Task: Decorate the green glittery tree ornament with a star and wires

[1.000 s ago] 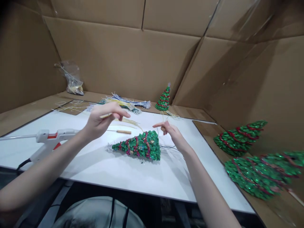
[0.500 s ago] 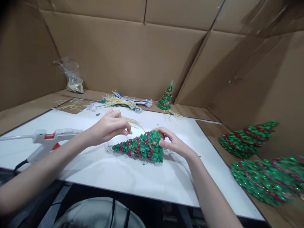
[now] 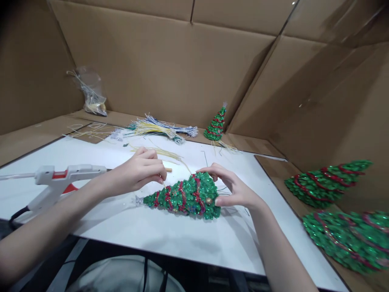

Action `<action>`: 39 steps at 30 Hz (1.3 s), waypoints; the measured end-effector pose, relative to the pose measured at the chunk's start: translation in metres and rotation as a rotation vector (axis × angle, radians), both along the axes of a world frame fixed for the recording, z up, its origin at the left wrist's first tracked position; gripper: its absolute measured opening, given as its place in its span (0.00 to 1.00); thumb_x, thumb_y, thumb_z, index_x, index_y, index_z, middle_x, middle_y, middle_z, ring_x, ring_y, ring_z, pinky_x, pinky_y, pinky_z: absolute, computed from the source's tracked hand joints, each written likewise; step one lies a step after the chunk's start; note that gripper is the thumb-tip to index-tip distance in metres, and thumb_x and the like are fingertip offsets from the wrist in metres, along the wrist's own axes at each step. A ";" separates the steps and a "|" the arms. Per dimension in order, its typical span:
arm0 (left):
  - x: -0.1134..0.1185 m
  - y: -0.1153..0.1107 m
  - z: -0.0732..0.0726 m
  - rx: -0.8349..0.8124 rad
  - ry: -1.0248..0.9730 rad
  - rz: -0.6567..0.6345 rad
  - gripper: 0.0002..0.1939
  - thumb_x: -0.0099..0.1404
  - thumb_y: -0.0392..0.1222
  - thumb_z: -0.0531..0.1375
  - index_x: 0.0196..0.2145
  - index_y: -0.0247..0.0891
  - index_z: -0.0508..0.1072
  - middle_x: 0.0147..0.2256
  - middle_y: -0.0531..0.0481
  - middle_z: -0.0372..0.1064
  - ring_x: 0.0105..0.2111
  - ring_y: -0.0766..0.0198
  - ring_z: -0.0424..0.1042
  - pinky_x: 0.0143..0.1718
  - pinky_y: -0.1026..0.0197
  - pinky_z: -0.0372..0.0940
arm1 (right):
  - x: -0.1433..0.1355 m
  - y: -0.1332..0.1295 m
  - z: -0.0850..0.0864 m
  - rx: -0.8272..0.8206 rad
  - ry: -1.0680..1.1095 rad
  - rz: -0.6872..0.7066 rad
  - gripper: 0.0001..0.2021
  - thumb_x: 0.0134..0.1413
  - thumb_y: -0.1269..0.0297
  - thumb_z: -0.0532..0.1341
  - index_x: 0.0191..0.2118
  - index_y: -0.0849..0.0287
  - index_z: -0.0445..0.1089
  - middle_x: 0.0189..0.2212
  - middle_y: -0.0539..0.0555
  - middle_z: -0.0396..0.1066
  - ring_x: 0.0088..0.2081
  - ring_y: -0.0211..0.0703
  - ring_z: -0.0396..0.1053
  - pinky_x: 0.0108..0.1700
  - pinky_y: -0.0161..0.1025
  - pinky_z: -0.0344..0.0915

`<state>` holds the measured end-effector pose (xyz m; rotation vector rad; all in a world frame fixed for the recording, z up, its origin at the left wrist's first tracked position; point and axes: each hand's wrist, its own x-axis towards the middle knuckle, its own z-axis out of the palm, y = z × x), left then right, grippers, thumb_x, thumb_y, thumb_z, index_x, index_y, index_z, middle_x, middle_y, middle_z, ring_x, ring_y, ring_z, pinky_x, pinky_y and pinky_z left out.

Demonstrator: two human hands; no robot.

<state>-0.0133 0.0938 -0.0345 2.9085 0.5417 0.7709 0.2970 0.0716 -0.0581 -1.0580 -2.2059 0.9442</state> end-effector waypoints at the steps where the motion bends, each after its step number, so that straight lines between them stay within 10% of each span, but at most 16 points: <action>1: 0.000 0.000 -0.001 -0.003 -0.003 -0.006 0.08 0.69 0.37 0.52 0.32 0.40 0.68 0.32 0.56 0.73 0.33 0.65 0.60 0.39 0.59 0.48 | 0.001 0.000 0.000 -0.004 -0.003 0.011 0.36 0.37 0.37 0.63 0.53 0.50 0.67 0.41 0.58 0.65 0.43 0.55 0.63 0.44 0.47 0.60; 39: 0.007 -0.012 -0.005 0.038 0.016 -0.012 0.05 0.68 0.37 0.54 0.35 0.38 0.69 0.36 0.51 0.70 0.36 0.65 0.64 0.37 0.60 0.50 | 0.009 0.000 -0.004 -0.251 0.055 0.100 0.44 0.27 0.42 0.70 0.55 0.51 0.61 0.49 0.56 0.64 0.50 0.55 0.63 0.49 0.43 0.61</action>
